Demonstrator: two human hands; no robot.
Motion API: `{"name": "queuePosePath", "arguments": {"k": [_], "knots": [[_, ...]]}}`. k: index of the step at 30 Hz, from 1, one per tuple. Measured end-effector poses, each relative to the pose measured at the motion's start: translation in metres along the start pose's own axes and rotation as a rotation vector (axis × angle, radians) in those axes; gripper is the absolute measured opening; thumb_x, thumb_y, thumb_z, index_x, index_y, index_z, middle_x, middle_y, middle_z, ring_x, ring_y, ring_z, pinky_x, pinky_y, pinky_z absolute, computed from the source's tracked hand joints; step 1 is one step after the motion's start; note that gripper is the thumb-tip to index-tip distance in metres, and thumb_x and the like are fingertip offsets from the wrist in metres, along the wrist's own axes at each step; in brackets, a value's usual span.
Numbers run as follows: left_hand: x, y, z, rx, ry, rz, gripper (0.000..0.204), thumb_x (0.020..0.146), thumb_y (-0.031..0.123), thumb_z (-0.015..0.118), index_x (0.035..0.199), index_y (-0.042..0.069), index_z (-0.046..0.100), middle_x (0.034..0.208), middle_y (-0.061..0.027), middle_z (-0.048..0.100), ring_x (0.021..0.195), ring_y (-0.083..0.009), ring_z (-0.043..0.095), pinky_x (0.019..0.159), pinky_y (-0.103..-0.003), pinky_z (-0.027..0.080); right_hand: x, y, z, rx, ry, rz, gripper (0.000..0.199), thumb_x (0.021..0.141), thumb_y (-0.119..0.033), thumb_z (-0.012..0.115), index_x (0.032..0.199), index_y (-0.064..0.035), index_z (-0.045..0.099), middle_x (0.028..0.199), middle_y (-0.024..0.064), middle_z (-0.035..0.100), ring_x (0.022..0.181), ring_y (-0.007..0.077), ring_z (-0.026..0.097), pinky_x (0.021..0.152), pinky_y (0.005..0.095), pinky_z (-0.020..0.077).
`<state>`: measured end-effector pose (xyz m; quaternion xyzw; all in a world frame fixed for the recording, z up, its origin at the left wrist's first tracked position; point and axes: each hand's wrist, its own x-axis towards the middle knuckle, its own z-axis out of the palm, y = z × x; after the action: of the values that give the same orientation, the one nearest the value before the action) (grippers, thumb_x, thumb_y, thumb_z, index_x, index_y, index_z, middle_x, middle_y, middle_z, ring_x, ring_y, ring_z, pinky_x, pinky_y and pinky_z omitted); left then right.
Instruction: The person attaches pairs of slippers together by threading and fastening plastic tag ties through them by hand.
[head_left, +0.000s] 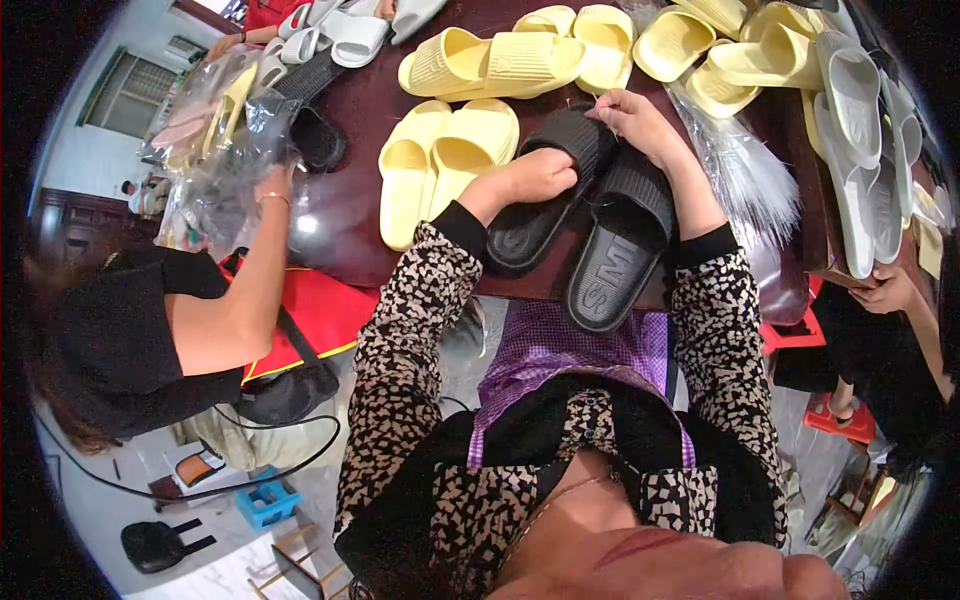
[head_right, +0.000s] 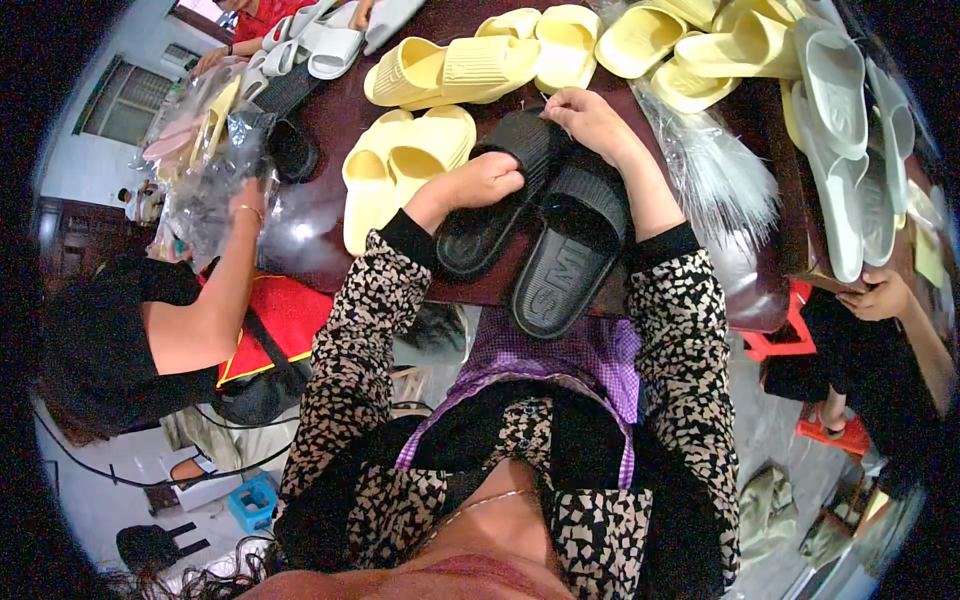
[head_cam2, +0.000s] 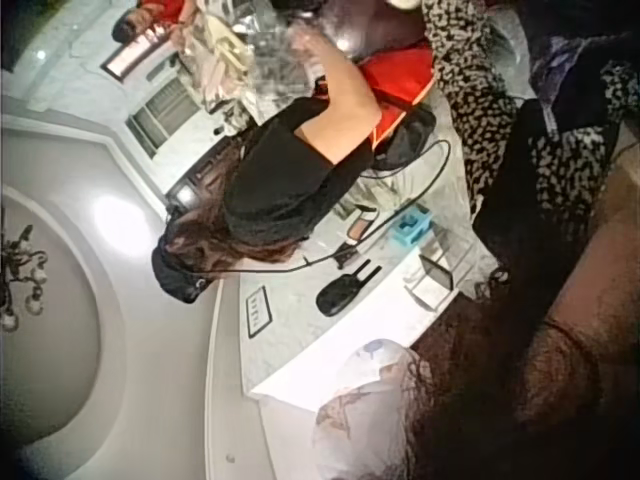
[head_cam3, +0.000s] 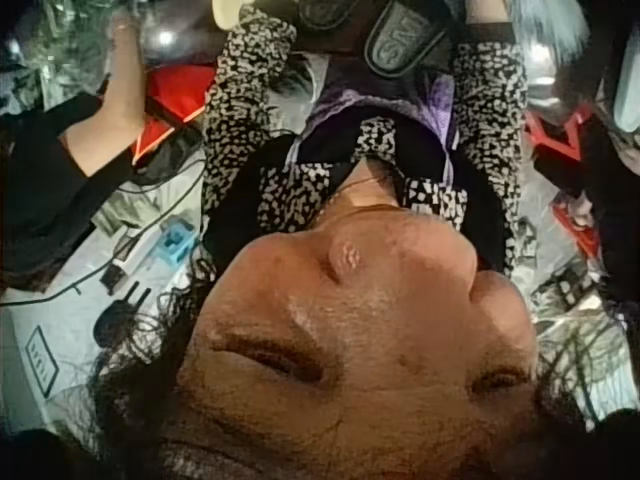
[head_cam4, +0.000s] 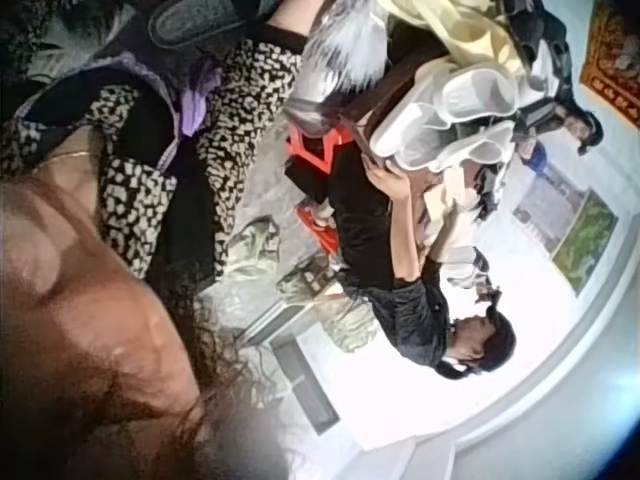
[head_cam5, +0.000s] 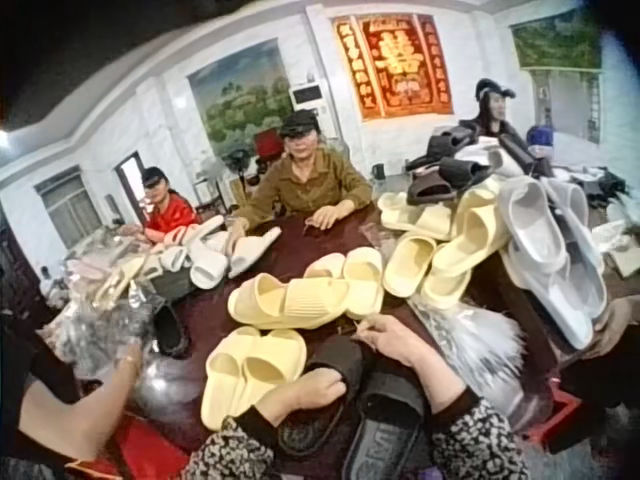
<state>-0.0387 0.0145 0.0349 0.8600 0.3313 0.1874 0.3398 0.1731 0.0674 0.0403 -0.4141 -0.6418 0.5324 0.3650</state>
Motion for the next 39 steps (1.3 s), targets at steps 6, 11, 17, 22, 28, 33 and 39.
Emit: {"name": "queuePosePath", "arguments": {"k": [6, 11, 17, 22, 28, 33, 39], "knots": [[-0.007, 0.002, -0.007, -0.022, -0.153, 0.04, 0.028, 0.079, 0.018, 0.048, 0.086, -0.006, 0.06, 0.082, -0.0252, 0.062, 0.077, -0.0379, 0.06, 0.074, -0.042, 0.047, -0.004, 0.004, 0.012, -0.078, -0.06, -0.049, 0.008, 0.092, -0.009, 0.053, 0.095, -0.0044, 0.06, 0.094, 0.0012, 0.063, 0.071, 0.0057, 0.047, 0.064, 0.0205, 0.0394], [-0.013, 0.005, -0.007, 0.102, -0.24, -0.006, 0.028, 0.077, 0.018, 0.048, 0.081, -0.006, 0.061, 0.079, -0.0244, 0.062, 0.075, -0.0365, 0.06, 0.071, -0.042, 0.047, 0.0, -0.015, 0.011, -0.226, -0.216, -0.002, 0.009, 0.089, -0.011, 0.055, 0.095, -0.0052, 0.06, 0.091, -0.0012, 0.062, 0.073, 0.0062, 0.048, 0.063, 0.0205, 0.0395], [-0.012, 0.016, -0.003, 0.087, -0.197, 0.017, 0.031, 0.074, 0.023, 0.048, 0.077, -0.005, 0.062, 0.077, -0.0252, 0.062, 0.074, -0.039, 0.06, 0.069, -0.044, 0.047, 0.009, -0.03, 0.019, -0.312, -0.227, 0.035, 0.009, 0.087, -0.012, 0.057, 0.092, -0.005, 0.061, 0.086, -0.0023, 0.06, 0.074, 0.0067, 0.051, 0.061, 0.021, 0.0399], [-0.011, 0.016, -0.005, 0.116, -0.182, 0.05, 0.029, 0.075, 0.02, 0.048, 0.08, -0.004, 0.063, 0.08, -0.0252, 0.062, 0.076, -0.0388, 0.06, 0.069, -0.044, 0.047, 0.014, -0.013, 0.016, -0.107, -0.046, 0.015, 0.008, 0.087, -0.009, 0.056, 0.088, -0.0038, 0.062, 0.083, -0.0015, 0.06, 0.072, 0.0076, 0.052, 0.061, 0.0211, 0.0404], [-0.05, 0.033, 0.003, -0.034, 0.264, 0.102, 0.019, 0.082, 0.01, 0.053, 0.092, -0.003, 0.063, 0.086, -0.0162, 0.065, 0.077, -0.0266, 0.063, 0.071, -0.035, 0.05, -0.006, -0.015, 0.004, 0.018, 0.264, 0.017, 0.006, 0.088, -0.005, 0.055, 0.088, -0.0024, 0.061, 0.081, -0.0001, 0.059, 0.071, 0.0077, 0.052, 0.063, 0.022, 0.0427], [-0.031, 0.07, -0.02, -0.006, 0.559, 0.034, 0.021, 0.084, 0.006, 0.056, 0.102, -0.003, 0.062, 0.086, -0.0077, 0.065, 0.081, -0.0151, 0.064, 0.074, -0.027, 0.051, -0.022, -0.012, -0.006, 0.13, 0.306, -0.121, 0.006, 0.09, -0.004, 0.054, 0.091, -0.0016, 0.06, 0.08, 0.0, 0.059, 0.071, 0.0079, 0.052, 0.065, 0.0218, 0.0434], [0.038, 0.067, -0.008, -0.392, 0.489, -0.096, 0.019, 0.083, 0.007, 0.057, 0.098, -0.003, 0.061, 0.083, -0.0065, 0.064, 0.073, -0.0117, 0.061, 0.066, -0.025, 0.05, -0.039, -0.022, 0.016, 0.095, 0.317, -0.368, 0.006, 0.091, -0.005, 0.054, 0.093, -0.0012, 0.059, 0.078, 0.0007, 0.059, 0.069, 0.0087, 0.053, 0.064, 0.0224, 0.0436]]}}
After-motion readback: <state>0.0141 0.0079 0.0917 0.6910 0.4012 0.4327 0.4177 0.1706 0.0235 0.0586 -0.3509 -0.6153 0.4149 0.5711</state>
